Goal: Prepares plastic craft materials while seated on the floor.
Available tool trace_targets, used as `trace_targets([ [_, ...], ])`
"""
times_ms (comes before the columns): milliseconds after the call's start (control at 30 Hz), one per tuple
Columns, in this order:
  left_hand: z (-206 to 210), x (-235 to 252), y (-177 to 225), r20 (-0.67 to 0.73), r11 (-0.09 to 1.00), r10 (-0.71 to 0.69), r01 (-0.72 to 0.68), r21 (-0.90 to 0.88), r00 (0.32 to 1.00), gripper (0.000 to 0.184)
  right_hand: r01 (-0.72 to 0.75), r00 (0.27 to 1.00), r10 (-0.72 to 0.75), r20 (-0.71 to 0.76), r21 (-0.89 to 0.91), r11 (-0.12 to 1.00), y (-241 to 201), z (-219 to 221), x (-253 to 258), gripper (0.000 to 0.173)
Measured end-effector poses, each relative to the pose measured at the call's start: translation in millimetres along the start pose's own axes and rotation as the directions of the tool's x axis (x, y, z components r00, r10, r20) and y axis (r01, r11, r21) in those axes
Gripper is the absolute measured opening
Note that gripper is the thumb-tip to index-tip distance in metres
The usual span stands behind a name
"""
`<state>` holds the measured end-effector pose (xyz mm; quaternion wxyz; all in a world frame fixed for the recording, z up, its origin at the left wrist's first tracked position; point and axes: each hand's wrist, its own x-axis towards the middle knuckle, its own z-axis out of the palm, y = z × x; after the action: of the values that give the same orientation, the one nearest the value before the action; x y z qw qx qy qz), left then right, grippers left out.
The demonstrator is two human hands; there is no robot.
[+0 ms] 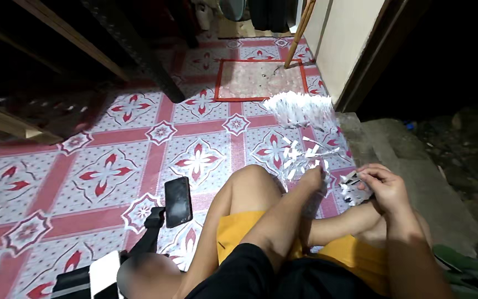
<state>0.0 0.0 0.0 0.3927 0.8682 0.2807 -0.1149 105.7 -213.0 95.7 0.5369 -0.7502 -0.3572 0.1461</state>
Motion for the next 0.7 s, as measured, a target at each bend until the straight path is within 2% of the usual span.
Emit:
trace_targets([
  [67, -10.2, 10.7, -13.8, -0.117, 0.99, 0.124, -0.13, -0.052, 0.985, 0.053, 0.028, 1.0, -0.028, -0.006, 0.031, 0.999, -10.8, 1.7, -0.5, 0.009],
  [133, -25.3, 9.2, -18.0, -0.24, 0.953, 0.241, -0.276, -0.127, 0.94, 0.043, 0.052, 0.999, -0.052, -0.003, 0.052, 0.997, -26.7, 5.7, -0.6, 0.008],
  [267, -90.8, -61.2, 21.8, -0.335, 0.836, 0.334, -0.441, -0.326, 0.881, 0.015, 0.085, 0.996, -0.087, 0.023, 0.078, 0.993, -54.7, 18.6, -1.3, 0.008],
  [300, -107.3, -82.4, 32.3, -0.357, 0.82, 0.353, -0.47, -0.327, 0.865, 0.014, 0.087, 0.996, -0.089, 0.023, 0.085, 0.993, -61.4, 22.4, -2.2, 0.008],
  [400, -140.3, -127.3, 51.8, -0.436, 0.776, 0.411, -0.559, -0.294, 0.8, 0.028, 0.089, 0.995, -0.092, 0.024, 0.092, 0.992, -74.1, 32.0, -5.1, 0.007],
  [467, -153.3, -150.1, 60.0, -0.47, 0.703, 0.443, -0.621, -0.346, 0.763, 0.033, 0.09, 0.995, -0.093, 0.025, 0.081, 0.993, -77.7, 37.3, -6.8, 0.008],
  [533, -156.8, -160.3, 64.8, -0.496, 0.648, 0.454, -0.657, -0.385, 0.74, 0.031, 0.081, 0.996, -0.083, 0.017, 0.065, 0.995, -80.5, 42.1, -7.8, 0.008],
  [633, -153.8, -159.5, 68.8, -0.499, 0.669, 0.421, -0.631, -0.394, 0.758, 0.027, 0.064, 0.998, -0.064, 0.014, 0.035, 0.997, -82.6, 48.6, -7.3, 0.008],
  [700, -152.8, -156.0, 66.7, -0.544, 0.662, 0.431, -0.662, -0.352, 0.72, 0.02, 0.059, 0.998, -0.06, 0.029, 0.037, 0.998, -81.7, 52.6, -6.0, 0.007],
])
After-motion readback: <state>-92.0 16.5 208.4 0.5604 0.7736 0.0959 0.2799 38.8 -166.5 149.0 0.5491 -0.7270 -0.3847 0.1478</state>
